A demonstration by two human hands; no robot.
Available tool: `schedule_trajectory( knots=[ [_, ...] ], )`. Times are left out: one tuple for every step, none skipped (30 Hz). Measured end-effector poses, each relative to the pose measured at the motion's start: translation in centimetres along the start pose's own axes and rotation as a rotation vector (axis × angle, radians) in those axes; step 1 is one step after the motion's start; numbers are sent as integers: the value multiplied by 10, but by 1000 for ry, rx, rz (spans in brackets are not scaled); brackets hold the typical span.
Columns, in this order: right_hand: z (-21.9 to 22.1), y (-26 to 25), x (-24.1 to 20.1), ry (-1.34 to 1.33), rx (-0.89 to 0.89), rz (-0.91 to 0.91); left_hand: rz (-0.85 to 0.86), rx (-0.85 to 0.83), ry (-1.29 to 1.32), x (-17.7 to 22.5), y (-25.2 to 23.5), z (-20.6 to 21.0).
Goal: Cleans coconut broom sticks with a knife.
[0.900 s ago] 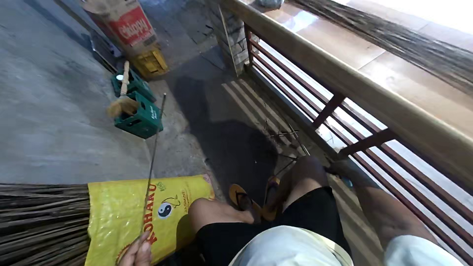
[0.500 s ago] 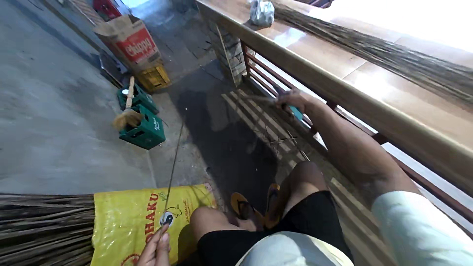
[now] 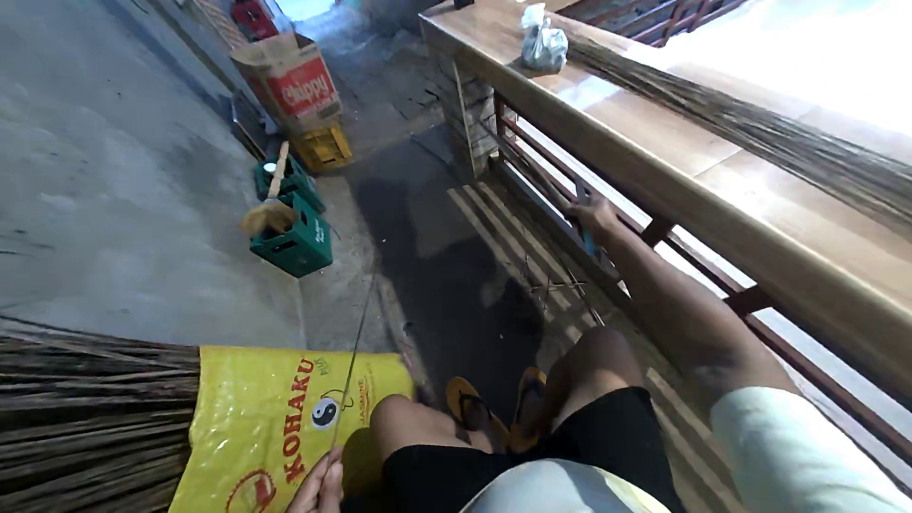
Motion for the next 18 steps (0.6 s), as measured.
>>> schedule_trajectory(
  knots=[
    [-2,6,28,29,27,61,-8,-4,4,0,1,4],
    [-5,14,54,67,66,121,-17,-13,-2,0,1,8],
    [-9,23,78,132,97,189,-20,-22,-4,0,0,13],
    [-14,31,102,241,113,246,-22,-33,0,-1,0,18],
    [-21,36,127,410,89,313,-23,-45,7,-2,0,22],
    [-27,40,153,570,33,349,-21,-54,18,-2,0,27],
    [-33,48,176,680,-16,374,-20,-66,34,-2,0,31],
    [-38,58,194,750,-64,415,-20,-75,47,-2,0,35],
    [-42,68,208,778,-102,467,-24,-83,54,-1,-1,40],
    [-46,79,216,758,-94,516,-29,-86,54,-1,-1,45],
    [-49,88,223,744,-94,553,-36,-90,45,0,0,49],
    [-51,93,232,728,-84,577,-47,-100,27,0,0,53],
    [-53,96,243,721,-71,593,-56,-114,4,0,0,56],
    [-54,98,252,725,-64,599,-53,-129,-15,0,-1,61],
    [-56,100,259,723,-53,592,-49,-148,-23,0,-1,66],
    [-57,102,261,698,-30,578,-48,-172,-26,0,-1,71],
    [-57,105,256,640,7,564,-61,-193,-26,0,0,76],
    [-56,108,248,552,57,542,-77,-207,-24,-1,0,82]
  ],
)
Point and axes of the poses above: each hand's wrist, its own y-axis away from the middle knuckle, its own z-axis out of the palm, x = y × z, the point moved 3 cm from there along -y, towards the middle knuckle, and after that the axes turned 11 degrees about y, right-handed, at the moved point
